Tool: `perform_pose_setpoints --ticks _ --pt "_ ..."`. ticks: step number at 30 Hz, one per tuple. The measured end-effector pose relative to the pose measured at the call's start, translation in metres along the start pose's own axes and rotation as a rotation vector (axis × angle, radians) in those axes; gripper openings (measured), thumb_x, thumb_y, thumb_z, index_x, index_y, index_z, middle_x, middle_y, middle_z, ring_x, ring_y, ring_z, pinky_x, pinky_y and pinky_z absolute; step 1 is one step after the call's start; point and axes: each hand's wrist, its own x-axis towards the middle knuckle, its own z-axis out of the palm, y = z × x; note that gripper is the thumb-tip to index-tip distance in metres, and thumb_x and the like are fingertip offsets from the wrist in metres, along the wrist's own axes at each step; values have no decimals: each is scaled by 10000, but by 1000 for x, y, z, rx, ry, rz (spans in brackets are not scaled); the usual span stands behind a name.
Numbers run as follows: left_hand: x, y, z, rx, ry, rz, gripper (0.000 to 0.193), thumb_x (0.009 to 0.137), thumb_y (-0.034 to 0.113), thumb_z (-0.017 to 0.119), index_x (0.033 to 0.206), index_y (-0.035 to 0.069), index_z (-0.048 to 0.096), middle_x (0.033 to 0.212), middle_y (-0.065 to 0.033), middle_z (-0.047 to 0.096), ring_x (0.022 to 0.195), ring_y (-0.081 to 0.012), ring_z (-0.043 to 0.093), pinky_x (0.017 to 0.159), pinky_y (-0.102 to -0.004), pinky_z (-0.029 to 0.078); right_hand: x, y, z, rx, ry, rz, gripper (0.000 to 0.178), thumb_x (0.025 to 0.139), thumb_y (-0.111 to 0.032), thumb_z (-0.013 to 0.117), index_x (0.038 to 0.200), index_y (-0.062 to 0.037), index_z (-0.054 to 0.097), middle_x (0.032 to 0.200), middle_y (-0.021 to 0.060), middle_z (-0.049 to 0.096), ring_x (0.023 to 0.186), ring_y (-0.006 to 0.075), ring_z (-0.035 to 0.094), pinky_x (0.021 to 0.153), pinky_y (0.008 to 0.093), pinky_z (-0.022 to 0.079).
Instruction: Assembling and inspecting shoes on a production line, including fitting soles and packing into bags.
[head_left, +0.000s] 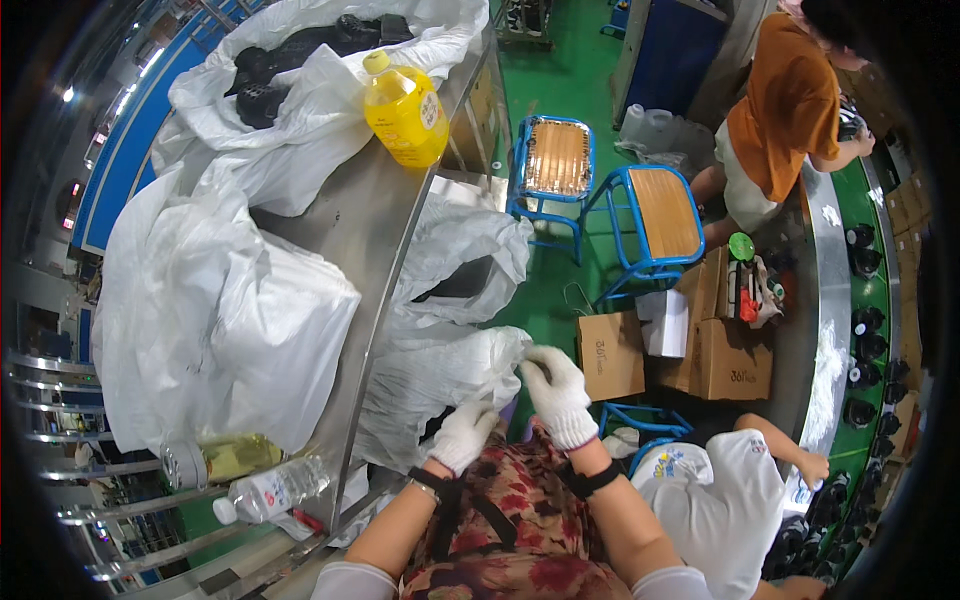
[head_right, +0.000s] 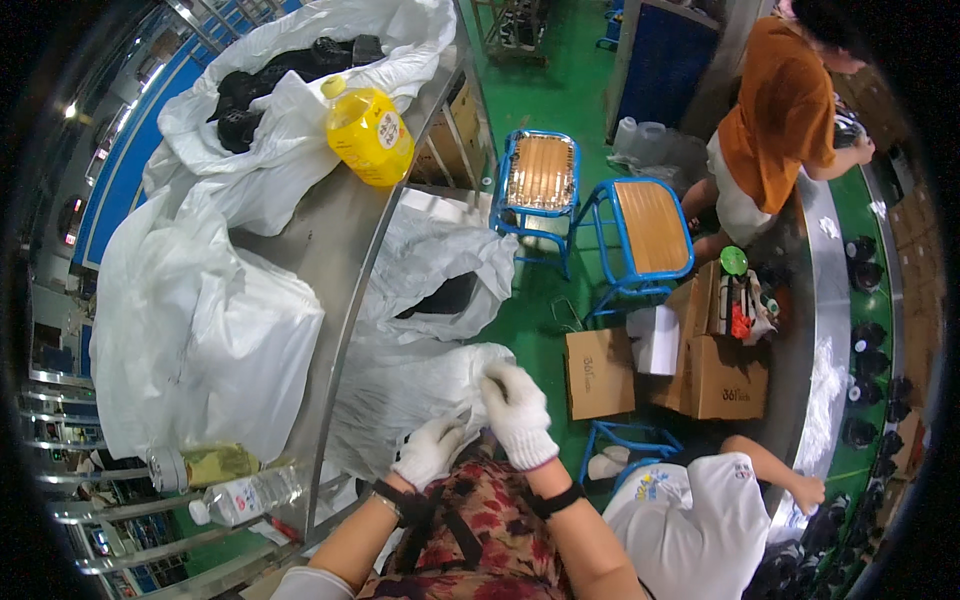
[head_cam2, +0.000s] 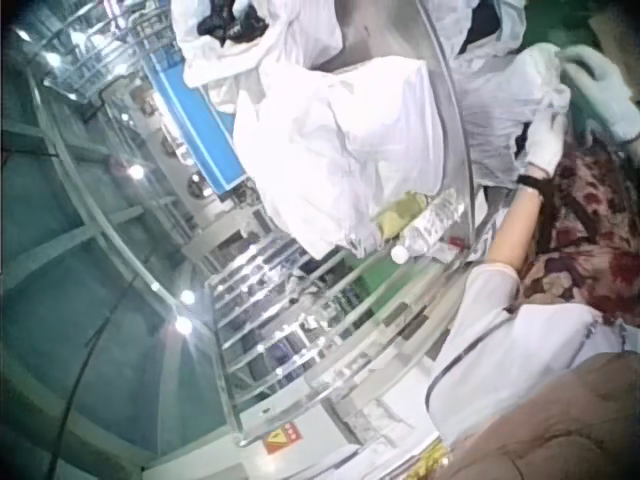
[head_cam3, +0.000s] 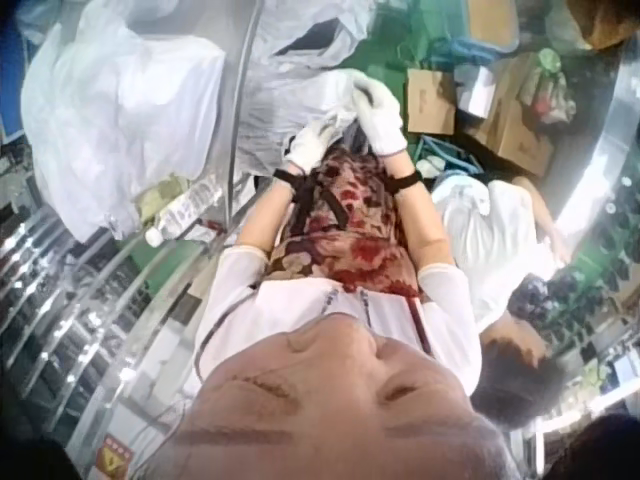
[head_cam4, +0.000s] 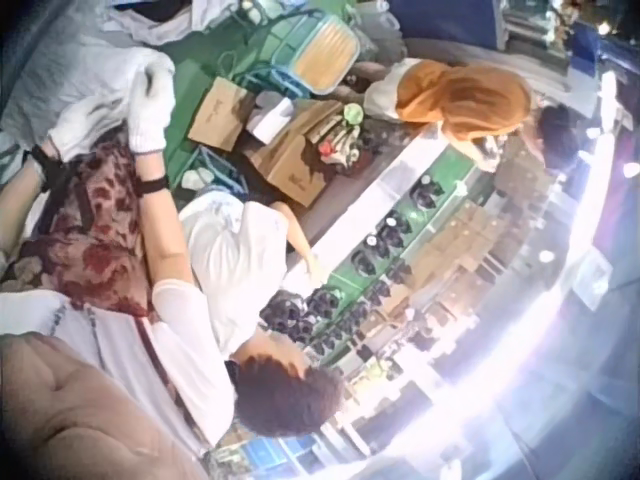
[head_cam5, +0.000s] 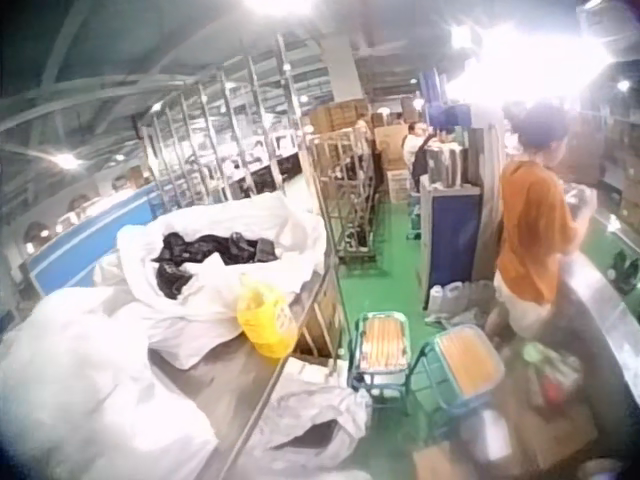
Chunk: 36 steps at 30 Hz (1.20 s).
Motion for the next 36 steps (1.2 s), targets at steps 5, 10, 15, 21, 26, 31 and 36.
perform_pose_setpoints --ticks 5,10,15,21,26,31,36 --pt "126 -63 25 104 -72 -103 374 944 307 514 1141 27 663 1112 -242 667 1057 -415 622 920 -444 486 -2 98 -19 -100 41 278 171 874 -103 668 1012 -3 683 956 162 698 870 287 686 793 355 540" --pt "253 -183 46 133 10 -299 377 941 298 490 1160 29 640 1179 -266 637 1110 -450 589 944 -491 476 -5 180 0 -123 -33 452 177 874 -106 678 1013 5 686 958 174 700 885 280 690 809 351 540" --pt "359 -234 24 321 147 -513 433 897 325 535 1142 -11 656 1183 -317 624 1144 -456 594 941 -513 490 39 251 45 -139 -155 411 176 860 -108 678 1005 -9 686 980 190 697 906 334 683 820 380 540" --pt "436 -270 -70 130 608 -375 433 894 333 597 1120 -36 620 1114 -322 640 1091 -463 607 932 -495 478 119 302 99 -87 -191 327 154 859 -83 659 1002 -28 681 963 186 691 911 350 676 819 396 535" --pt "436 -254 -171 542 795 -199 404 924 294 601 1196 -5 604 1166 -266 644 1106 -481 579 950 -485 460 156 320 137 -10 -218 353 179 864 -66 640 1028 -9 682 937 183 693 875 319 691 796 371 542" --pt "422 -284 -170 612 880 93 394 939 278 584 1224 9 612 1255 -249 613 1176 -438 553 992 -472 433 161 323 190 85 -303 318 192 878 -70 647 1054 2 674 921 146 695 833 228 681 765 327 539" --pt "404 -292 -172 761 673 -188 406 955 323 566 1224 26 632 1267 -233 614 1201 -433 539 1013 -467 427 171 348 209 26 -328 266 212 876 -76 662 1075 -3 671 921 123 702 811 183 672 757 307 540"
